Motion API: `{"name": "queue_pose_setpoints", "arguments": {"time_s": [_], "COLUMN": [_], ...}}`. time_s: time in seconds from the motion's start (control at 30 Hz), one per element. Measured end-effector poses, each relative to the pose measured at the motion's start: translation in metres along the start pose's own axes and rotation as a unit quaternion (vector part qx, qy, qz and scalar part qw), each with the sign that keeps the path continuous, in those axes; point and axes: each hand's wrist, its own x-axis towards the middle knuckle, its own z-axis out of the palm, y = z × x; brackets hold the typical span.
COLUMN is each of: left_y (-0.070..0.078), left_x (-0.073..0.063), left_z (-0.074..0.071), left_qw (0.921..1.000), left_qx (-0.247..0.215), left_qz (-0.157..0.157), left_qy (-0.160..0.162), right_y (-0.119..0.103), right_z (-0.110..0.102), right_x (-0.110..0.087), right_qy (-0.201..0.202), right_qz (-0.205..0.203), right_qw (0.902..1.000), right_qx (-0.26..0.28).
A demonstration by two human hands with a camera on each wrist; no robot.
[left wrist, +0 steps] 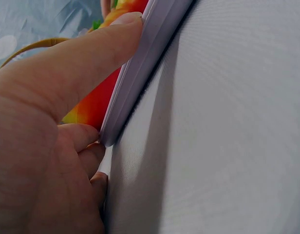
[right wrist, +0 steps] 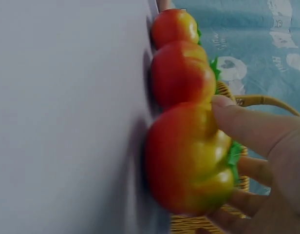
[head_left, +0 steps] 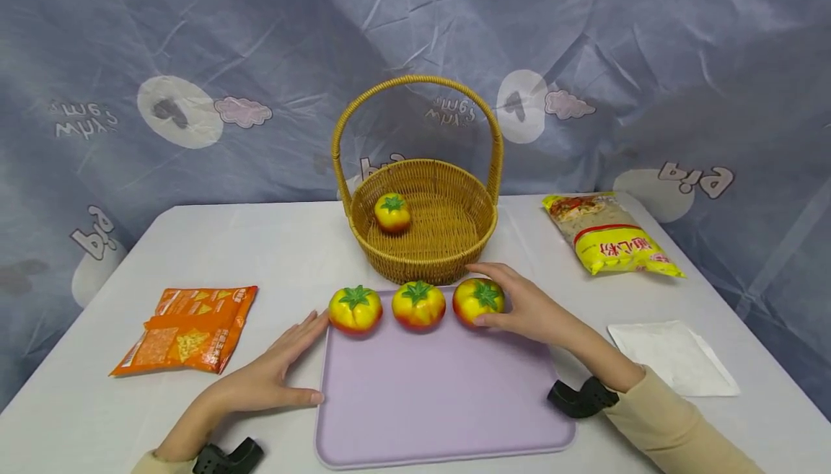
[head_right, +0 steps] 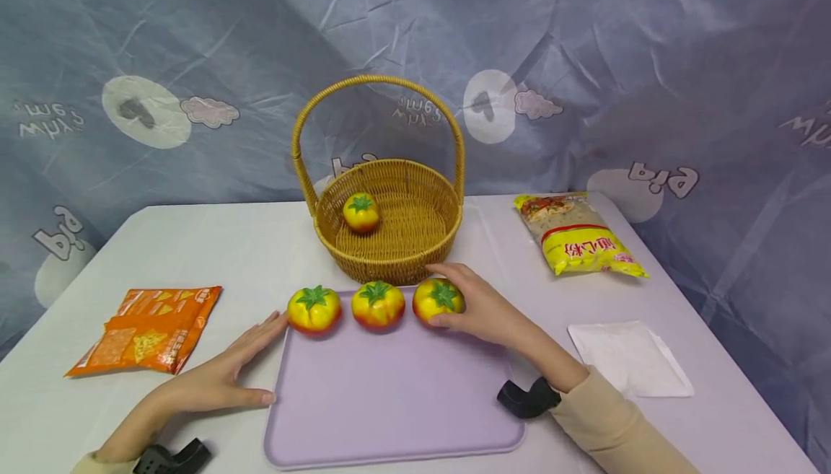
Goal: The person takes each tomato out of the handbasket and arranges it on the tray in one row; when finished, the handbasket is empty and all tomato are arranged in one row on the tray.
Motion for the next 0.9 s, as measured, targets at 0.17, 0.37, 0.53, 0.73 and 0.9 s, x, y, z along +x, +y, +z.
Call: {"name": "queue_pose_setpoints", "arguments": {"time_s": [0.17,0.37,0.53,0.73,0.9], "left_y": [0.000,0.001,0.001,0.001,0.002], "left_x": [0.000,0.001,0.001,-0.001,-0.001], "left_z": [0.000,0.000,0.000,0.000,0.001], "left_qw": [1.0000,1.0000,1.0000,0.9997,0.9997], "left_qx": [0.001,0.002,0.001,0.009,0.008], "left_qz": [0.004,0.003,-0.003,0.019,0.022], "left_qy": [-0.003,-0.001,-0.001,0.008,0.007], "right_y": [-0.016,-0.044,-0.063,-0.066,-0.058], "right_z": [-0.015,-0.049,-0.077,-0.092,-0.087], "right_x": [0.003,0.023,0.060,0.120,0.159], "right_qy": [-0.026,-0.039,-0.050,-0.082,-0.073], "right_qz": [-0.016,-0.045,-0.091,-0.107,-0.088], "right_qw": [0.9992,0.9977,0.9946,0.9831,0.9829], "right_qx": [-0.024,-0.033,0.001,0.124,0.145]}}
